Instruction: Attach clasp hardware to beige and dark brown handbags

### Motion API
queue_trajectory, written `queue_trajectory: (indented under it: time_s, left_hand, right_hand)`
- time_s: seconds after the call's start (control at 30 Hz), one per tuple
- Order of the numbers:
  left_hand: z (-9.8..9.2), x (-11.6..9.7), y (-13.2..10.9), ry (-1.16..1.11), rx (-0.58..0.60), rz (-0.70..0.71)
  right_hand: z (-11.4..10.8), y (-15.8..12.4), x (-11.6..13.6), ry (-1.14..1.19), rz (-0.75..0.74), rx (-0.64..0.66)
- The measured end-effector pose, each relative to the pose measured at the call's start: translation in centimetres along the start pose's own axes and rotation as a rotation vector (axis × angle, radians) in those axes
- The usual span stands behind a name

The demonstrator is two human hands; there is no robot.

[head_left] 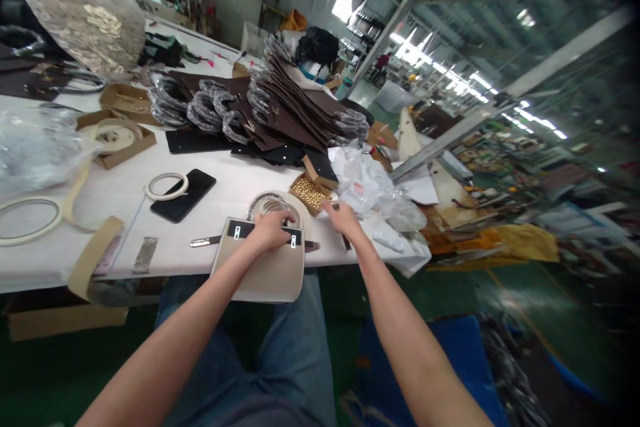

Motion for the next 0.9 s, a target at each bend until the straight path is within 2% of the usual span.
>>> queue_trajectory:
  time_s: [0.07, 0.13, 0.23, 0.3, 0.33, 0.43, 0.5, 0.57, 0.6, 0.67, 0.73, 0.77, 0.83, 0.9]
  left_hand:
    - [-0.1, -0.1, -0.1, -0.017, -0.023, 0.003]
    - [-0.1, 0.0, -0.4, -0.042, -0.073, 0.017]
    - [0.3, 0.2, -1.3, -0.052, -0.212, 0.058]
    - [0.7, 0.1, -2.0, -0.026, -0.330, 0.100]
    - [1.0, 0.0, -2.4, -0.012, -0.385, 0.132]
    - [2.0, -0.7, -4.2, 0.028, -0.499, 0.266]
    - [2.5, -1.1, -5.9, 0.067, -0.525, 0.355]
    - [2.3, -0.7, -8.1, 0.079, -0.588, 0.377]
    - [1.8, 0.0, -9.2, 0.067, -0.659, 0.344]
    - [0.4, 2.5, -11.3, 0.015, -0.836, 0.180]
    - [-0.9, 5.6, -12.5, -0.087, -0.909, -0.017]
    - [-1.4, 7.0, -12.8, -0.147, -0.878, -0.080]
    - [-2.0, 8.7, -13.0, -0.214, -0.734, -0.102]
    - [-2.5, 8.6, -13.1, -0.182, -0.601, -0.055]
  right_hand:
    - [0.1, 0.3, -1.0, -0.281, -0.088, -0.020]
    - [0.1, -0.6, -1.1, -0.393, -0.198, -0.153]
    - [0.7, -4.7, -0.4, -0.301, -0.309, -0.458]
    - [2.3, -8.1, 0.0, -0.130, -0.284, -0.546]
    - [3.5, -9.5, 0.3, -0.042, -0.269, -0.482]
    - [7.1, -11.9, 1.5, 0.143, -0.329, -0.166]
    - [8.1, -12.0, 2.3, 0.226, -0.386, -0.044]
    - [7.9, -11.3, 2.8, 0.260, -0.403, -0.001]
    - [7.6, -10.9, 2.9, 0.253, -0.399, 0.010]
    - [7.0, -10.3, 3.1, 0.222, -0.396, 0.037]
    - [6.7, -10.2, 3.2, 0.233, -0.411, 0.088]
    - [6.8, -10.3, 3.2, 0.269, -0.421, 0.120]
    - [7.0, -10.5, 3.2, 0.373, -0.438, 0.159]
    - [7.1, -10.6, 3.0, 0.465, -0.455, 0.133]
Point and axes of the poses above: each hand's wrist, its own y-axis towards the middle knuckle, its own z-axis out of the palm, x = y × z, the point moved 3 cm from there along y, towards the middle knuckle, and after that the axes turned 9 degrees about x, right-handed, at the moved point
